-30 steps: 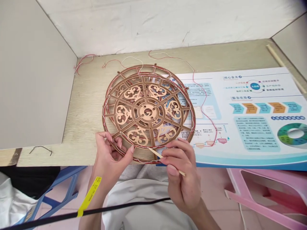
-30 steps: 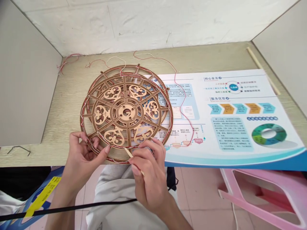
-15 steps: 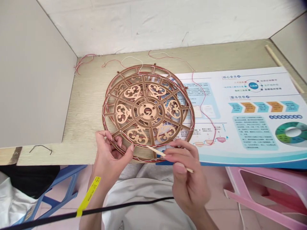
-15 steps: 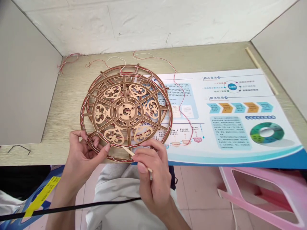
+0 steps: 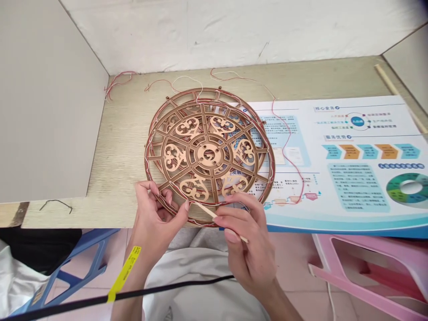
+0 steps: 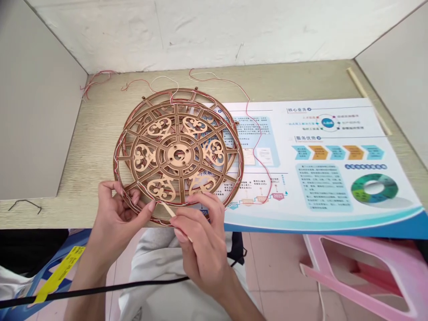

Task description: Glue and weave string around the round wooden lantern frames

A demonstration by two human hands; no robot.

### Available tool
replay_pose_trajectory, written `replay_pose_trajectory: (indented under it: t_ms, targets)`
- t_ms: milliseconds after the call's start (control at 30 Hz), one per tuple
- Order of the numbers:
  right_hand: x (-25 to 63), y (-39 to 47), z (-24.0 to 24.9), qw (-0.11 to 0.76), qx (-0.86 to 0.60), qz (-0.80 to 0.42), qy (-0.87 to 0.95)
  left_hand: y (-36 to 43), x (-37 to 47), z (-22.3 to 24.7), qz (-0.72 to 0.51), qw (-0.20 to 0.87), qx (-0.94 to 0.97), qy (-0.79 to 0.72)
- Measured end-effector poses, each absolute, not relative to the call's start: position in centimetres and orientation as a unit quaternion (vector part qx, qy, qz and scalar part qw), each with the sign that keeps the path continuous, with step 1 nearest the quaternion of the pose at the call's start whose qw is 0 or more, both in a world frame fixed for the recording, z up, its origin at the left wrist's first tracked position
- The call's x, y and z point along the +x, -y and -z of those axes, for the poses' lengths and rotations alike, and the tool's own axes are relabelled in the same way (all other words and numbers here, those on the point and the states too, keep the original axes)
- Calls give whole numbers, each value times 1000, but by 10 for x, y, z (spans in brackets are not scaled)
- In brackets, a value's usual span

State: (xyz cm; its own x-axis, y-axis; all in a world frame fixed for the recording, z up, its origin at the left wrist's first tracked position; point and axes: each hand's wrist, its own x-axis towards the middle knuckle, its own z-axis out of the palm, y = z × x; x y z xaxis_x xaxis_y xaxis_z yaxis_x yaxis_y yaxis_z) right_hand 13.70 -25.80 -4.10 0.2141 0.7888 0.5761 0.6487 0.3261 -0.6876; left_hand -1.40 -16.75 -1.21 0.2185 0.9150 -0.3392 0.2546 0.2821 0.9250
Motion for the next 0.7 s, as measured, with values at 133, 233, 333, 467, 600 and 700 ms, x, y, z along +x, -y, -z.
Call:
replay_pose_trajectory:
  t_ms: [133, 233, 333, 467, 600, 700]
  targets:
    - [137, 258, 41, 528, -581, -59, 616, 168, -15, 12, -280, 581, 533, -547]
    - [137, 256, 40, 535, -577, -63, 614, 167, -15, 11, -279, 582, 529, -551]
    - [137, 254, 41, 531, -572, -68, 622, 167, -13, 10, -285, 579, 522, -557]
    - [135, 254, 41, 515, -577, -53, 632, 167, -13, 11, -291, 579, 517, -560]
    - [134, 257, 40, 498, -578, -52, 644, 169, -12, 11, -288, 580, 521, -556]
    - [135, 258, 38, 493, -578, -54, 648, 172, -9, 9, -306, 573, 509, -565]
